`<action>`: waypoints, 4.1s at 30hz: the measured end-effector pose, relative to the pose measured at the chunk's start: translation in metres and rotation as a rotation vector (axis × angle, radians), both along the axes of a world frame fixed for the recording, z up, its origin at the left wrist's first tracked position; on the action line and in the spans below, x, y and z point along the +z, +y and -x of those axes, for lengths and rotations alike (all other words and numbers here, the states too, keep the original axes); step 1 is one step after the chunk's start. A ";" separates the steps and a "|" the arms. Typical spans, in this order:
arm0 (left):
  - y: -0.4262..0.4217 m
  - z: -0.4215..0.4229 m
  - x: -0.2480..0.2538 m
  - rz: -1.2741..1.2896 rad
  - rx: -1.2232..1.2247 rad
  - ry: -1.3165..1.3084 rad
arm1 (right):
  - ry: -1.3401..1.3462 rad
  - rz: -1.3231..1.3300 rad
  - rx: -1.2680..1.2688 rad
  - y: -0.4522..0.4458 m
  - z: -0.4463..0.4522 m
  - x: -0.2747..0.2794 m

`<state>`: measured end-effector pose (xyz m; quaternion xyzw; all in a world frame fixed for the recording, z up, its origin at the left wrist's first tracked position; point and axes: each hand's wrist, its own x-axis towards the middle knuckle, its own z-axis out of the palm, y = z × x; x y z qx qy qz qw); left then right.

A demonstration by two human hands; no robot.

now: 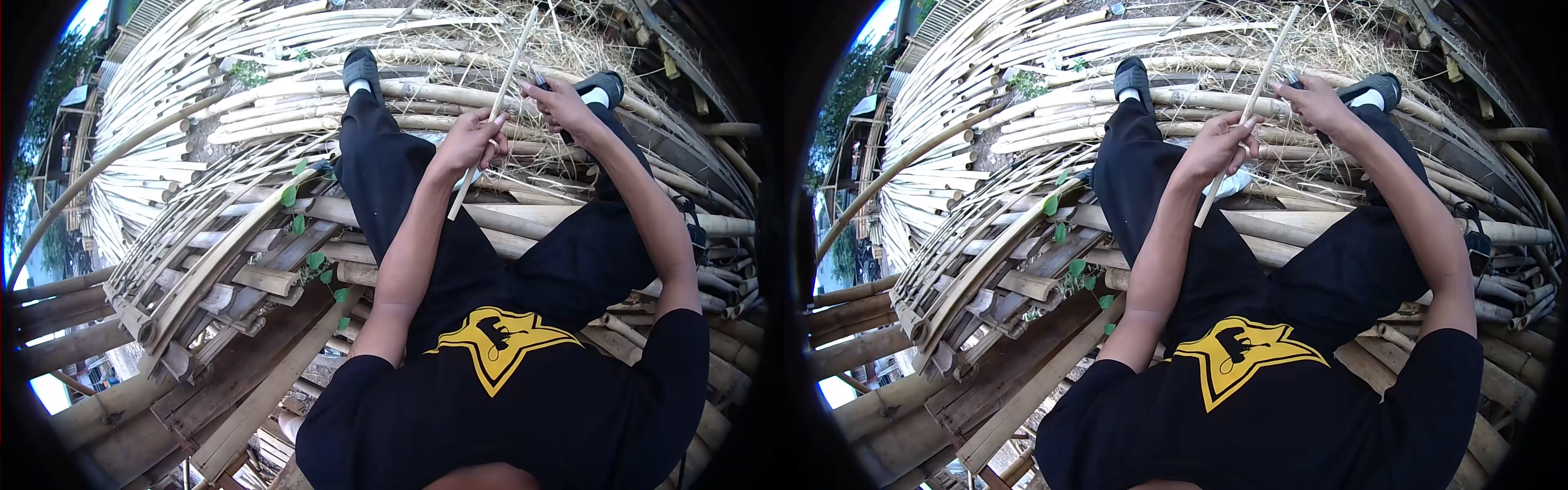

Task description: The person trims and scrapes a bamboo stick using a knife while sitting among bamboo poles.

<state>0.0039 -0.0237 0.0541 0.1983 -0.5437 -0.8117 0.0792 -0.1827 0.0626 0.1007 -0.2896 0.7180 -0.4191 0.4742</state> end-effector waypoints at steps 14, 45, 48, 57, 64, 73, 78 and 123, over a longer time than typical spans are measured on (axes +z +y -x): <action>0.004 0.024 -0.019 0.012 0.107 -0.126 | 0.713 0.099 0.421 -0.006 0.026 0.025; -0.037 0.046 -0.008 -0.010 0.133 -0.060 | 0.952 0.011 0.545 -0.017 0.061 0.036; -0.034 0.044 -0.007 -0.020 0.154 -0.082 | 0.961 -0.026 0.507 -0.014 0.059 0.041; -0.025 0.049 -0.022 0.044 0.172 -0.035 | 1.038 0.048 0.516 -0.002 0.069 0.037; -0.020 0.052 -0.021 0.019 0.211 -0.014 | 0.978 -0.147 0.479 -0.006 0.059 0.050; -0.022 0.054 -0.013 0.007 0.222 -0.052 | 1.058 -0.044 0.531 -0.025 0.060 0.039; -0.022 0.055 -0.008 -0.006 0.232 -0.020 | 0.996 0.022 0.510 -0.039 0.060 0.002; -0.030 0.030 -0.011 0.001 0.274 -0.167 | 0.884 0.036 0.143 -0.044 0.112 -0.072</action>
